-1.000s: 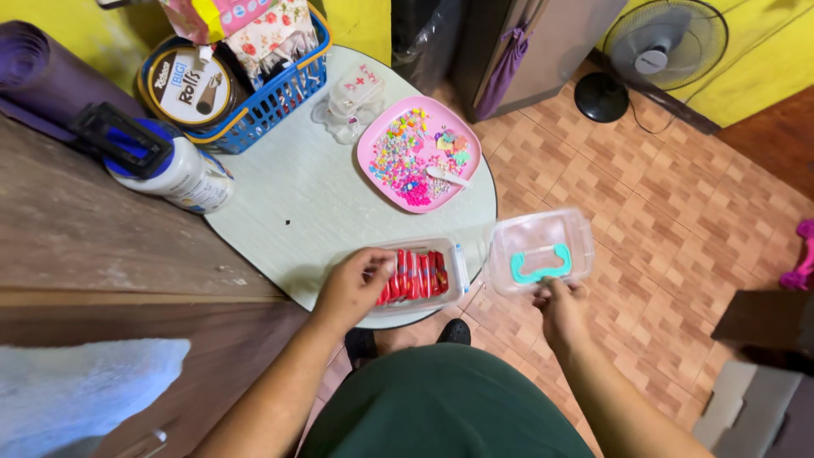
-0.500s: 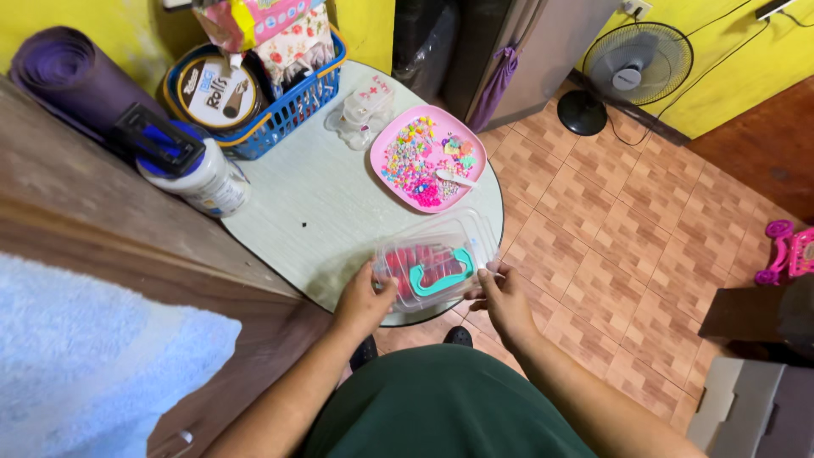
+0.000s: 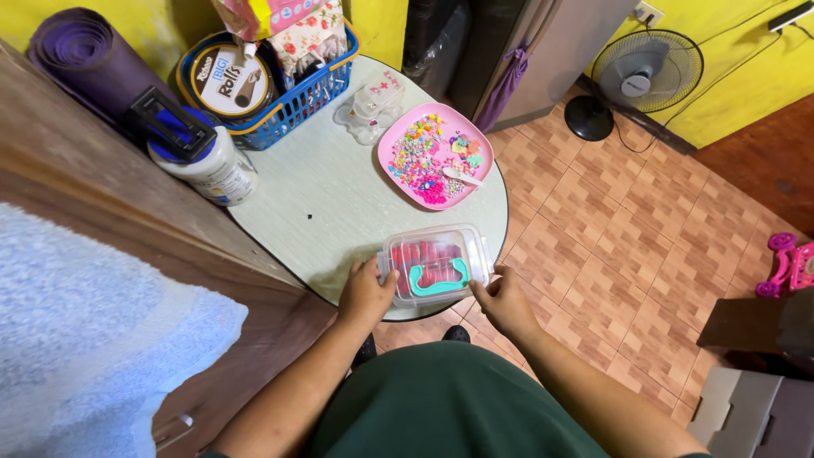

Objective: The person opens a clear plastic container and places multiple red-wrapped candies into it one by one, arranging them neatly. Then the person opens a small clear container and scoops colorful beads from a pink tray into it.

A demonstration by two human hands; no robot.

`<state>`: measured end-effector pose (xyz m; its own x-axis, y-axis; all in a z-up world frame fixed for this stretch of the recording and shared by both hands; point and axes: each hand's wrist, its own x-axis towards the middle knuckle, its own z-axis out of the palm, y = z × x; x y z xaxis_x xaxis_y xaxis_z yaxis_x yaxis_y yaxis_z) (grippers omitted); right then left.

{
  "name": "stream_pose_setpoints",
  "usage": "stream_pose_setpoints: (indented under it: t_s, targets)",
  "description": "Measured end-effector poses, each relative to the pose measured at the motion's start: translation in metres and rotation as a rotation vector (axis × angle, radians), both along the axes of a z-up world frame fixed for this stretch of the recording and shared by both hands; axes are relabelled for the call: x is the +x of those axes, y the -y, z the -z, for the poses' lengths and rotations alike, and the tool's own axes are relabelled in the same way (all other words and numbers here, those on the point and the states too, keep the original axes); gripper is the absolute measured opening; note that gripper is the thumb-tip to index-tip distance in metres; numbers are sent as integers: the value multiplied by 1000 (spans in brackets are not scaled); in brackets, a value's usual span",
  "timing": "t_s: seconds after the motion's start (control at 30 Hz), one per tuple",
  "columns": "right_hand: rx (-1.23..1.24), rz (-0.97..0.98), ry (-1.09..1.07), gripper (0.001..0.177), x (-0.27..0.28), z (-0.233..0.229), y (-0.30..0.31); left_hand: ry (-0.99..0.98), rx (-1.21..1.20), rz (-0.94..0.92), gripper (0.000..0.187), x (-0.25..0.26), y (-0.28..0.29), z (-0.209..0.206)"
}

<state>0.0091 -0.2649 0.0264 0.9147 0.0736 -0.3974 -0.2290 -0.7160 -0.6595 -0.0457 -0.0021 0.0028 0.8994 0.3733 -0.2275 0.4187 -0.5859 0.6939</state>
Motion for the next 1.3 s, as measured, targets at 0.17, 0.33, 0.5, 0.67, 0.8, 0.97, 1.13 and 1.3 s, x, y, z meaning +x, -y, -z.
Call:
stream_pose_setpoints:
  t_s: [0.17,0.33,0.5,0.67,0.8,0.97,1.13,1.3]
  targets:
    - [-68,-49,25,72,4,-2,2,-26,37,-34,47,7,1,0]
    - [-66,-88,-11,69,8,-5,3,-64,53,-53,49,12,2,-4]
    - [-107,-119,-2,56,18,0,11,-105,51,-77,52,15,2,-4]
    - [-106,-131,6,48,41,17,24,-101,58,-80,53,16,1,0]
    - [29,-94,-83,61,59,36,24,-113,55,-81,52,18,0,2]
    - [377,2,-362,71,74,56,30,-146,52,-78,50,22,-3,4]
    - [615,55,-528,69,77,67,36,-184,50,-70,52,24,-4,9]
    - [716,82,-575,67,76,70,37,-228,39,-92,60,26,-10,24]
